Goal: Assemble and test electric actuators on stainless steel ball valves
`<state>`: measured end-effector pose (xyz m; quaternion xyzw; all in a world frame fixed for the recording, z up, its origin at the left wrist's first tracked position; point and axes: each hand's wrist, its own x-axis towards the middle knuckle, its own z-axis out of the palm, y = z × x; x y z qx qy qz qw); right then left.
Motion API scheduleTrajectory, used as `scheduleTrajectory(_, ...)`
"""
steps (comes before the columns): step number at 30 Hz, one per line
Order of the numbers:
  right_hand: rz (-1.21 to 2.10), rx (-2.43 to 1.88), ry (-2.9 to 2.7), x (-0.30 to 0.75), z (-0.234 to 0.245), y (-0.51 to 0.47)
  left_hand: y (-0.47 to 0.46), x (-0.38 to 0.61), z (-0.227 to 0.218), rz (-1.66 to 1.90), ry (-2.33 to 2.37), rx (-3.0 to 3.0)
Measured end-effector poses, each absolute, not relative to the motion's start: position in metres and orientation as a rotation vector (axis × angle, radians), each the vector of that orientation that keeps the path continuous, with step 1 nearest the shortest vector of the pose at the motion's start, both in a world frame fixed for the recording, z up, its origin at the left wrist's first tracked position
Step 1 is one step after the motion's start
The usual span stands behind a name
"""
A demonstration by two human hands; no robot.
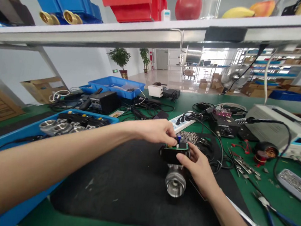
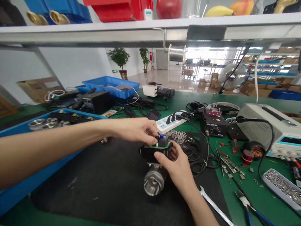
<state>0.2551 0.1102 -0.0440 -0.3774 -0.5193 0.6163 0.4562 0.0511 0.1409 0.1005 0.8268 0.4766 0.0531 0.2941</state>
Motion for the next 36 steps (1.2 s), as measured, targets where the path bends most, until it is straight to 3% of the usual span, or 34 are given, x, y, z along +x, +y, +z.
scheduleTrajectory(36, 1.496, -0.815, -1.269, 0.256, -0.047, 0.115, 0.159, 0.059, 0.088, 0.123, 1.335, 2.104)
